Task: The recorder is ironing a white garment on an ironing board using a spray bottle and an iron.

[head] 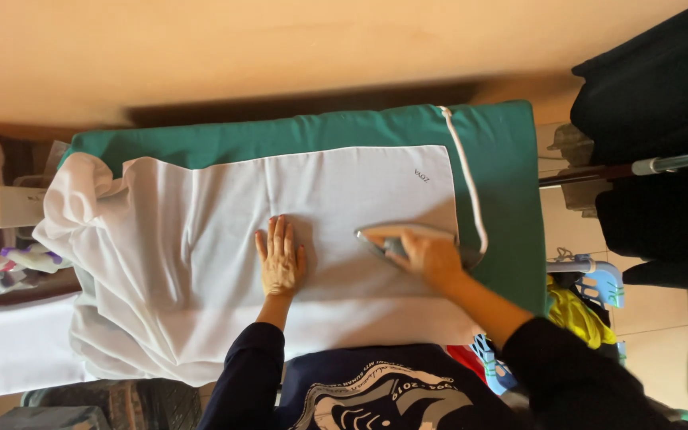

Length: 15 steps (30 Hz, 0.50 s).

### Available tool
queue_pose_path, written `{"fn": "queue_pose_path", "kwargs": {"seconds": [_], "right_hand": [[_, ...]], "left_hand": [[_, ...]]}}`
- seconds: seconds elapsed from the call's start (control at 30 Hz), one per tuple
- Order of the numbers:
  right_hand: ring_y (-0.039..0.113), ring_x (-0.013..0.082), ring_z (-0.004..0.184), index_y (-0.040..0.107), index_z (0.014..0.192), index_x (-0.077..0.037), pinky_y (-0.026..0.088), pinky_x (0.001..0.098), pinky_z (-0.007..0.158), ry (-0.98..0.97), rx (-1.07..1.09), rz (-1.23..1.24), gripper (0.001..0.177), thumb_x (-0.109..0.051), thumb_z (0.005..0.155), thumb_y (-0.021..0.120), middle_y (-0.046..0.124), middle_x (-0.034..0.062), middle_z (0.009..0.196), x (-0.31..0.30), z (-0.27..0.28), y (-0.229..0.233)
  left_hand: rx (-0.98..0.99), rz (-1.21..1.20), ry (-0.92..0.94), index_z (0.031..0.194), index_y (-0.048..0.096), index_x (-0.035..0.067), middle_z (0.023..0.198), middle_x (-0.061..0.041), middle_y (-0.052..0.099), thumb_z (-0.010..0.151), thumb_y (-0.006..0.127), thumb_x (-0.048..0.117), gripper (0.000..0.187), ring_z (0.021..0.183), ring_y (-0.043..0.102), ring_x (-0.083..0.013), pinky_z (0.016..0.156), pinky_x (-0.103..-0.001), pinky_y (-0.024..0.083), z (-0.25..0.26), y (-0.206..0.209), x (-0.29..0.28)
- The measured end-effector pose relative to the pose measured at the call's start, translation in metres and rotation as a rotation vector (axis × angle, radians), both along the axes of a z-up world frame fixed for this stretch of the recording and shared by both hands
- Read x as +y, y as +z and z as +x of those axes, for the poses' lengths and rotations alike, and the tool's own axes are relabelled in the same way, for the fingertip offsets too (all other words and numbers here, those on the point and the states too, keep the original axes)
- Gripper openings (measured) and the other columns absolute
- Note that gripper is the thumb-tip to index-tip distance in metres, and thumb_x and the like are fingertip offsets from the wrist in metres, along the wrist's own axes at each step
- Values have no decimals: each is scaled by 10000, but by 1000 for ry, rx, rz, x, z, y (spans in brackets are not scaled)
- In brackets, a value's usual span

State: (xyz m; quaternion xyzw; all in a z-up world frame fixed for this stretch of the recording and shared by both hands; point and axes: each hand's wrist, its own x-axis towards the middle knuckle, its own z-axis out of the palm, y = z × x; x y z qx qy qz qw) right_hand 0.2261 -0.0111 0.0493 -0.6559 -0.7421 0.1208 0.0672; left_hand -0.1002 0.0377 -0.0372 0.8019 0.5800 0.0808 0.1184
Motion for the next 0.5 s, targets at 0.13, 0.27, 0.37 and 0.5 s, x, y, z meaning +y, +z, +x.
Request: {"fn": "queue_pose_path", "kwargs": {"seconds": [0.13,0.27,0.37,0.5], "right_hand": [[665,375,563,623,907,-94,521,505,519,-142,-144,0,543,-632,882,691,661,167,631,84,52,17],[687,399,632,635,948,-47,544,509,552,-232,-205,106,602,-638,877,721,687,216,701,156,100,11],[694,411,688,645,951,-32,550,519,592,-319,-91,48,608,-624,839,726,702,208,747,165,100,11],[691,407,727,669,965,-48,540,534,637,-128,-92,-38,577,-616,869,703,707,211,796,103,46,18]], "left_hand": [[13,9,7,1527,378,9,1661,-127,278,1000,459,307,611,1572,166,-301,1269,-579,79,-1,-1,0],[25,8,5,1525,376,9,1661,-129,276,996,461,309,614,1572,164,-301,1271,-581,80,1,-2,-5],[8,21,7,1536,377,3,1664,-129,280,998,457,298,619,1576,169,-300,1273,-574,84,1,0,0],[-31,52,18,1525,384,-6,1662,-138,288,997,477,288,612,1576,180,-306,1275,-584,88,-2,-7,-1]]}}
